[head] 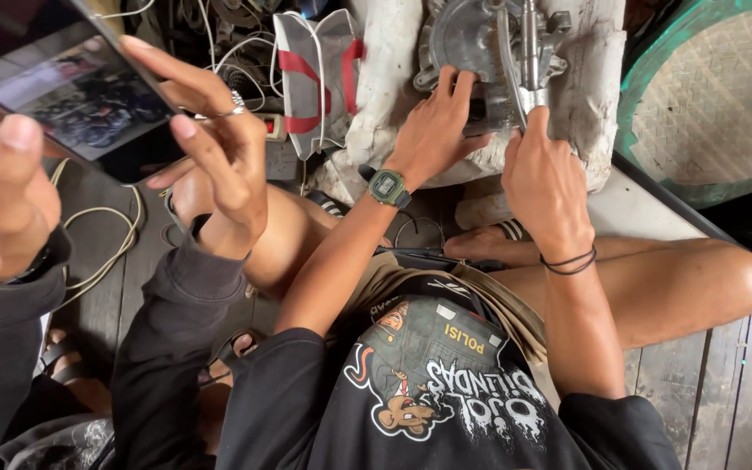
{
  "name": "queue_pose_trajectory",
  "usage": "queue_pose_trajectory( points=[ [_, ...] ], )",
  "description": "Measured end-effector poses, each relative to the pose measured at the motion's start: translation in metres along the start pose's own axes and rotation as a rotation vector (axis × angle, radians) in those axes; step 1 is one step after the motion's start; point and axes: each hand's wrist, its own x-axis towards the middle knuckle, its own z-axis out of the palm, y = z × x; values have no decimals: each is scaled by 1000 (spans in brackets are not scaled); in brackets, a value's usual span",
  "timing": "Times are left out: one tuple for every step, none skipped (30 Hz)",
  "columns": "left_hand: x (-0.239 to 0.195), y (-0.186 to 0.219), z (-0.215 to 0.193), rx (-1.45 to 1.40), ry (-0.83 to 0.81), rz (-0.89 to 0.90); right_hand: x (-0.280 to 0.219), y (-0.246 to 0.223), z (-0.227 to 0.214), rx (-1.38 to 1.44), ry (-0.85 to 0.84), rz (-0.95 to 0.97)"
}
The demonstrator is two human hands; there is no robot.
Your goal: Cleaning residue and dirt from a motorcycle engine casing using a metal scraping tool
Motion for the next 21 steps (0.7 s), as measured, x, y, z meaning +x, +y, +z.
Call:
queue_pose_trajectory(
  points=[
    [-1, 0, 0, 1, 4, -3, -3, 2, 3, -1, 0, -5],
    [-2, 0, 0, -2, 2, -7, -5, 4, 5, -12, 42, -42],
    [-1, 1, 0, -4, -1, -4, -7, 7, 7, -24, 89, -75],
    [1, 0, 0, -4, 2, -2, -8, 8, 6, -25, 92, -75],
    [1, 1, 0, -12, -12, -18, -11, 8, 6, -29, 57, -39],
    [1, 0, 1, -19, -26, -35, -13, 9, 6, -32, 22, -3],
    [1, 2, 0, -19, -27, -37, -16, 9, 5, -31, 20, -3],
    [0, 3, -2, -31, -31, -37, -19, 9, 5, -13, 26, -14],
    [1, 4, -4, -40, -30, -39, -20, 9, 4, 4, 32, -31],
    [1, 3, -5, -39, -26, -43, -21, 6, 3, 4, 31, -37],
    [1, 4, -5, -37, -32, -42, -23, 4, 2, -3, 3, 21],
    [2, 4, -5, -35, -38, -41, -26, 2, 2, -9, -25, 79],
    [4, 4, -6, -29, -32, -40, -24, 3, 1, -7, -20, 73],
    [6, 3, -7, -32, -45, -43, -22, 3, 0, 16, -15, 74],
    [3, 5, -6, -42, -68, -51, -25, 4, 0, 37, -22, 83],
    [0, 6, -5, -44, -73, -55, -26, 4, 0, 38, -28, 84],
    [1, 5, -5, -58, -58, -48, -23, 5, 0, 46, -9, 44],
    [2, 5, -6, -72, -43, -40, -20, 7, 0, 53, 11, 3],
    [2, 5, -8, -73, -46, -41, -18, 5, -1, 53, 8, 6],
    [1, 6, -9, -82, -39, -35, -17, 3, -3, 75, 8, -5],
    [3, 6, -11, -88, -27, -25, -13, 2, -4, 96, 14, -18]
  ],
)
